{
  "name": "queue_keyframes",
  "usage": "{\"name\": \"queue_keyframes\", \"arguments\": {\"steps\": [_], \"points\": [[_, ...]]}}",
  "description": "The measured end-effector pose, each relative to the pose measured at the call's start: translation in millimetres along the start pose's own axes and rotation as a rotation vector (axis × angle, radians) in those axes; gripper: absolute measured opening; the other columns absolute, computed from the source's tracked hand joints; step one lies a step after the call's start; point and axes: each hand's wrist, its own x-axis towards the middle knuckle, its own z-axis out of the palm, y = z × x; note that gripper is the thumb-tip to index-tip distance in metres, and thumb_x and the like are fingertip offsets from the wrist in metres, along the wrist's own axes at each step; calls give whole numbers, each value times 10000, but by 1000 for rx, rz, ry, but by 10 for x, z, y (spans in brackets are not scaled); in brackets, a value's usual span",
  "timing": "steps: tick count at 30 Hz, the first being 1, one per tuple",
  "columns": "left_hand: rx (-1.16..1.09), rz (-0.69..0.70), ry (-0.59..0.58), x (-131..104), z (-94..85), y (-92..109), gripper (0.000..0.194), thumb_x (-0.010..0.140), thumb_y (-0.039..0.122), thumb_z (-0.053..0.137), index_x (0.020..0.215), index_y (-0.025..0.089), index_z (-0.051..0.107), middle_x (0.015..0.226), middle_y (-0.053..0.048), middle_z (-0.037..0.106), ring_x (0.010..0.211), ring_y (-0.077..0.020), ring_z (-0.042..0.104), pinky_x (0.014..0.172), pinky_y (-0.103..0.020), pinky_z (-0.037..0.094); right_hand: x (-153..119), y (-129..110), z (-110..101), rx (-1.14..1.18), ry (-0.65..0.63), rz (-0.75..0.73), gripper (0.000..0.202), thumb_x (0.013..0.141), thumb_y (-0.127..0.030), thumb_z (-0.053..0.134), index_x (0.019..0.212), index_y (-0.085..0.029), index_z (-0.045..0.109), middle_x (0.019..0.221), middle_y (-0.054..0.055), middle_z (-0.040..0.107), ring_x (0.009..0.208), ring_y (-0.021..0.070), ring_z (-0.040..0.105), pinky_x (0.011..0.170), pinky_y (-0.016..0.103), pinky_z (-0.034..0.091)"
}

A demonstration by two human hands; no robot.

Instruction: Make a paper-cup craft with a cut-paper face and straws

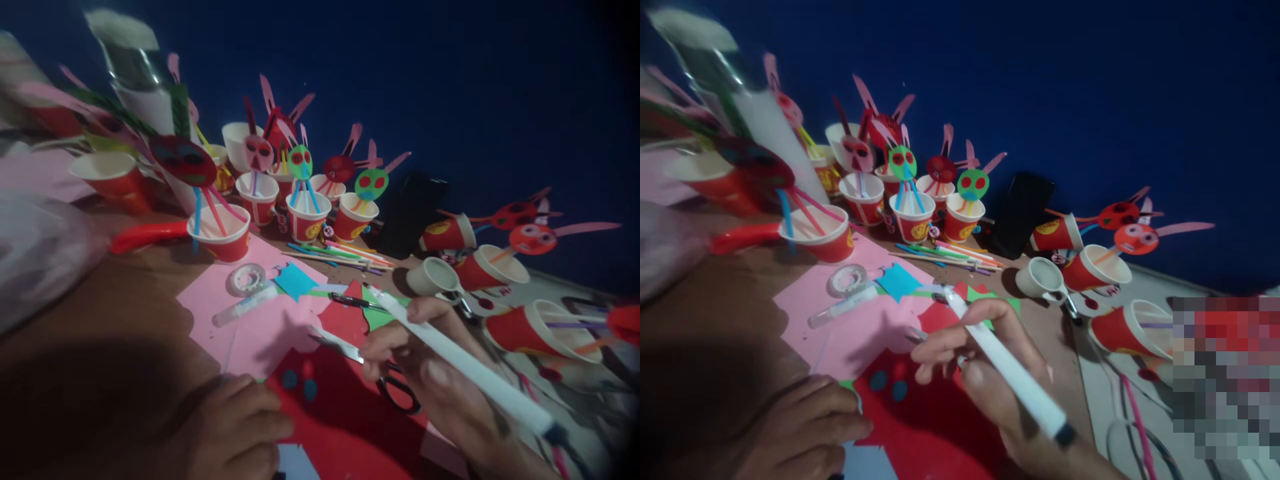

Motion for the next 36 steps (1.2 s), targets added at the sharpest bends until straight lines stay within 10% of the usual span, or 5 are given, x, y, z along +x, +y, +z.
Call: {"name": "queue_keyframes", "arguments": {"steps": [6,12,19,36], "points": [[64,5,-52,-47,26,-32,169,816,370,552,742,221,580,1051,25,689,959,-220,567,853,-371,373,-41,233,163,130,42,155,519,856,-646,294,907,-231,601,541,10,598,443,164,552,478,299,483],[114,-59,-85,8,45,-7,207,779,416,594,686,231,597,1077,81,681,932,-204,574,775,-358,386,-141,371,231,-14,-11,168,144,872,-273,556,996,-255,628,794,-2,670,711,126,630,660,237,525],[114,55,-193,104,39,-44,167,766,398,608,689,250,624,1050,47,678,857,-201,579,678,-335,430,-248,483,255,-150,47,159,195,845,-141,586,988,-274,585,791,-30,686,714,105,651,660,207,539],[60,-75,-48,85,208,-7,261,820,398,571,636,214,586,1083,50,660,914,-177,517,785,-344,325,-394,593,227,-569,41,-58,267,765,-83,610,963,-236,516,833,12,686,743,173,675,632,262,558]]}}
